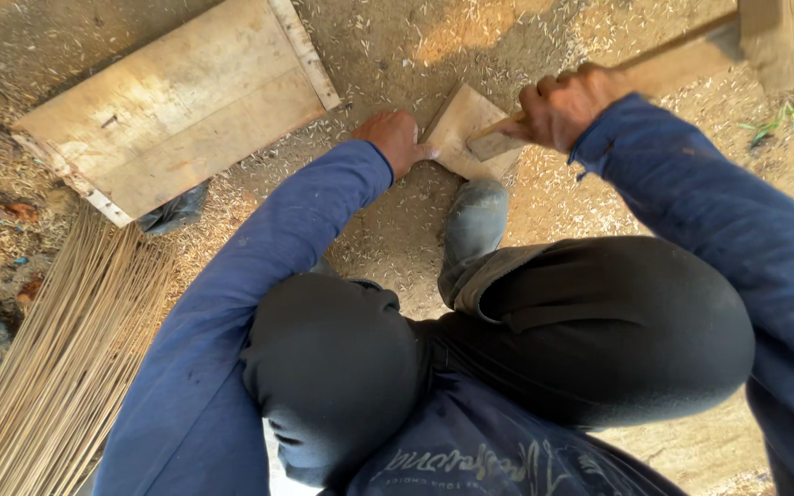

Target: The person retrieves a wooden tool from a pile of sacks and uses a brick to hammer and split a wooden piece. They then inspect the split wood and continue hammering the tool to adjust its components.

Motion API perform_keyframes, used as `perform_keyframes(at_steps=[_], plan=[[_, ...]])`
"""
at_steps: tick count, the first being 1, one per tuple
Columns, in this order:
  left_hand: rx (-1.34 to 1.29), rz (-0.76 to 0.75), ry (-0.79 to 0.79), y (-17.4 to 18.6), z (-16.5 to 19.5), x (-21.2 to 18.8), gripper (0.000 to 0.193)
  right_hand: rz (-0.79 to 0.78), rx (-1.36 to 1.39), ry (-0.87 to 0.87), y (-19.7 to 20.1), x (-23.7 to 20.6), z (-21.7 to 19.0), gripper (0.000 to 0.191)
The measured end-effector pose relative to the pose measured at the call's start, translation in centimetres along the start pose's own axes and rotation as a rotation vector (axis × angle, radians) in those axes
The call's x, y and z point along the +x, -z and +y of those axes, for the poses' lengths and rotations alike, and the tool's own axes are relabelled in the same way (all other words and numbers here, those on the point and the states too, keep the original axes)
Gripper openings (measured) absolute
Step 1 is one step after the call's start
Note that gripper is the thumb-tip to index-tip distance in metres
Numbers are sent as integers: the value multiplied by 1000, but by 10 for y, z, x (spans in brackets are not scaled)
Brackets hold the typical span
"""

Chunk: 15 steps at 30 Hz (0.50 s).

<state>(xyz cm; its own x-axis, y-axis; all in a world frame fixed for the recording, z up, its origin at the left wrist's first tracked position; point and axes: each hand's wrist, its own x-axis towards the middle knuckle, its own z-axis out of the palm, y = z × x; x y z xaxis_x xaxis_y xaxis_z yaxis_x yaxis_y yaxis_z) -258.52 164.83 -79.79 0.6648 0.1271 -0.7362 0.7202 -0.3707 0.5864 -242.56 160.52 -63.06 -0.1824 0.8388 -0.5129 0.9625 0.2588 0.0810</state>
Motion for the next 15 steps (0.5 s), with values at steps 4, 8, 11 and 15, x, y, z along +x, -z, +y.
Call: perform_keyframes(at_steps=[4, 8, 11, 15], plan=[[50, 21, -18, 1, 5, -10, 48, -60, 22, -9, 4, -5, -6, 67], [66, 69, -33, 1, 8, -13, 51, -94, -18, -12, 5, -9, -11, 70], [68, 1, 10, 2, 8, -10, 52, -205, 59, -33, 0, -9, -9, 69], [31, -24, 38, -2, 5, -3, 48, -140, 26, 11, -16, -7, 0, 70]])
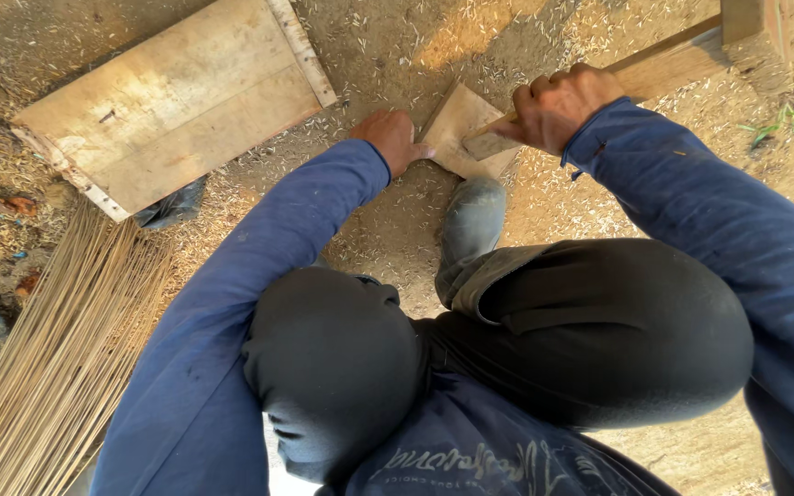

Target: The person retrieves a wooden tool from a pile of sacks and uses a brick to hammer and split a wooden piece. They then inspect the split wood and continue hammering the tool to adjust its components.

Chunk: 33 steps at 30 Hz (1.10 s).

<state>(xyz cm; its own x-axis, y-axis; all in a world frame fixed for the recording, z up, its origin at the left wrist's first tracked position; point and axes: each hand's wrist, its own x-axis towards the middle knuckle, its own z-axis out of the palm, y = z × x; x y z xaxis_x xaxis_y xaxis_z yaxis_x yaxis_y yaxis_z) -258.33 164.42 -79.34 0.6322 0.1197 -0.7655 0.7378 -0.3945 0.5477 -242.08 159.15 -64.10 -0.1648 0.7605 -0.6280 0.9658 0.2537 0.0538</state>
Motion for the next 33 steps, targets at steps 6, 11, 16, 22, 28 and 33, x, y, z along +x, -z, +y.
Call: perform_keyframes(at_steps=[6, 11, 16, 22, 28, 33], plan=[[46, 21, -32, -6, -3, 11, 49, 52, 71, 28, -21, 3, 17, 69], [96, -39, -28, -9, -7, 18, 54, -33, 43, 53, -21, 6, 22, 66], [37, 68, -71, -10, -4, 11, 51, 15, -4, 21, 6, 5, 18, 68], [92, 5, -33, 2, 6, -2, 54, -162, -50, -43, 60, 0, 0, 69], [24, 75, -44, -8, 2, -12, 50, -166, 97, -152, 97, -9, -37, 70], [26, 259, -172, -15, -5, -9, 46, -260, 50, -270, 98, -15, -68, 69]])
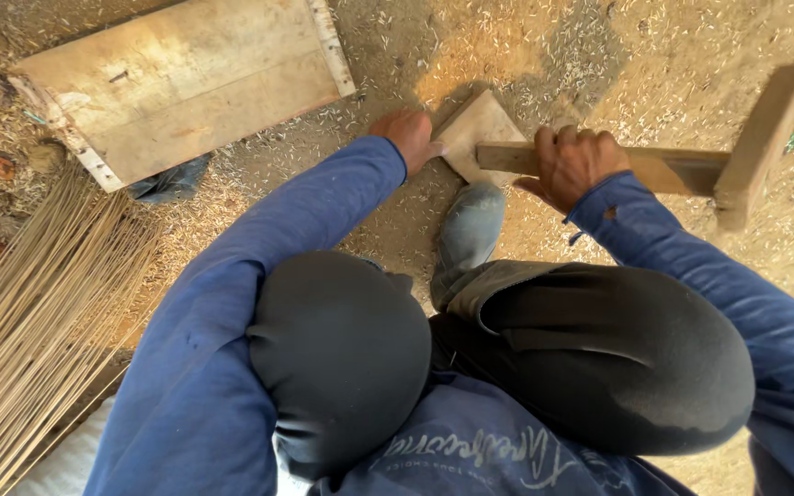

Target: The person retrieves a wooden tool from a pile of sacks and uses a brick to hammer and split a wooden piece. They then inspect the split wood and continue hammering the tool to adjust its components.

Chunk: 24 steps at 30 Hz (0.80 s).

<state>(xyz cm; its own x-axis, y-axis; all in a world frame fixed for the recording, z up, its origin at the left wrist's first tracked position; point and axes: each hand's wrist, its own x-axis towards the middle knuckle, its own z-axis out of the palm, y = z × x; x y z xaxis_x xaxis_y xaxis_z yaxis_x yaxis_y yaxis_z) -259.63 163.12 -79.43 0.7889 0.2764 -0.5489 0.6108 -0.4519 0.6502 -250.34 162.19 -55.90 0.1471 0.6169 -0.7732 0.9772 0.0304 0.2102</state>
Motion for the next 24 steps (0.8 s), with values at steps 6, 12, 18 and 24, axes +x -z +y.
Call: perform_keyframes(at_steps=[6, 12, 18, 24], plan=[[-15, -64, 25, -2, -4, 6, 49, -107, 239, -220, -26, -3, -15, 58], [-30, 25, 2, -5, -7, 5, 48, -159, 379, -300, -26, -2, -22, 63], [-70, -28, 51, -2, -7, 4, 48, -168, 313, -160, 15, 2, -25, 67], [-111, -99, 80, -1, -11, 2, 51, -265, 304, -190, 38, 7, -37, 68]])
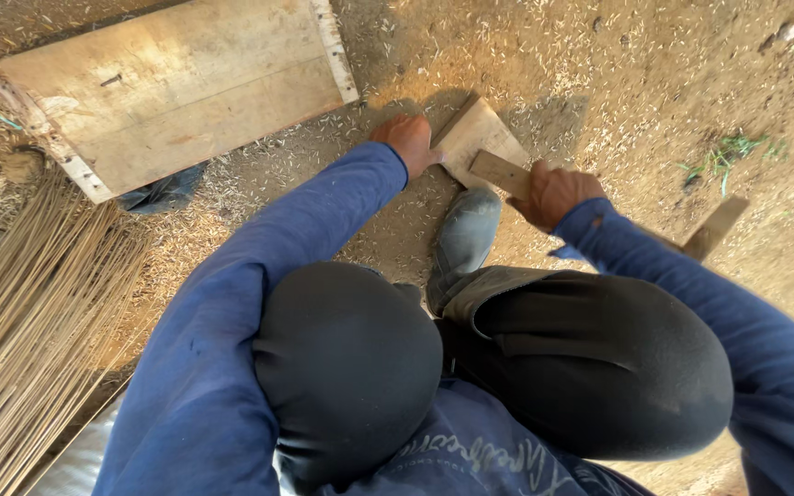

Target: The person retrieves a wooden tool from a pile of sacks and uses a brick to hammer and split a wooden piece. They then inspect the split wood and continue hammering the tool to adjust its components.

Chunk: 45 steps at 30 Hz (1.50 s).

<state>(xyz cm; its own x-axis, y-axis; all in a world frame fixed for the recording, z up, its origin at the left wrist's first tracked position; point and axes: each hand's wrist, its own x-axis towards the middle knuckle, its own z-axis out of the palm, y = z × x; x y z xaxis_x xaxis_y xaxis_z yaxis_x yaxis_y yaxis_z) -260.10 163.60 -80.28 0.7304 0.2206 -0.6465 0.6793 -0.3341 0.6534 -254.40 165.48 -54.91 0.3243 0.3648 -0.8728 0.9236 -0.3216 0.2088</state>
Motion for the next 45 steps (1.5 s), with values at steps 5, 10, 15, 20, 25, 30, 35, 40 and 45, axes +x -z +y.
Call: perform_keyframes(at_steps=[5, 10, 15, 20, 25, 30, 35, 40, 45], plan=[[56, 4, -74, -3, -8, 4, 44, 142, -35, -44, -53, 18, 22, 66], [22, 16, -109, -8, -16, 10, 44, 75, -148, -133, -127, 27, 70, 63], [5, 50, -140, -14, -22, 15, 45, 258, 34, 185, -184, 16, 129, 78], [22, 40, -120, -16, -20, 20, 46, 750, 653, 44, -244, -50, 203, 47], [-2, 24, -97, -7, -11, 17, 43, 1112, 1455, -255, -329, -65, 232, 74], [1, -1, -99, 3, -2, 11, 39, 892, 1577, -584, -351, -35, 198, 101], [-31, -33, -30, 4, 2, 11, 36, 1150, 1210, -269, -332, -18, 192, 104], [1, 41, -92, -6, -3, 19, 40, 1313, 917, -164, -294, -9, 200, 87], [-64, 36, -84, -20, -13, 26, 37, 1227, 814, -49, -251, -10, 200, 84]])
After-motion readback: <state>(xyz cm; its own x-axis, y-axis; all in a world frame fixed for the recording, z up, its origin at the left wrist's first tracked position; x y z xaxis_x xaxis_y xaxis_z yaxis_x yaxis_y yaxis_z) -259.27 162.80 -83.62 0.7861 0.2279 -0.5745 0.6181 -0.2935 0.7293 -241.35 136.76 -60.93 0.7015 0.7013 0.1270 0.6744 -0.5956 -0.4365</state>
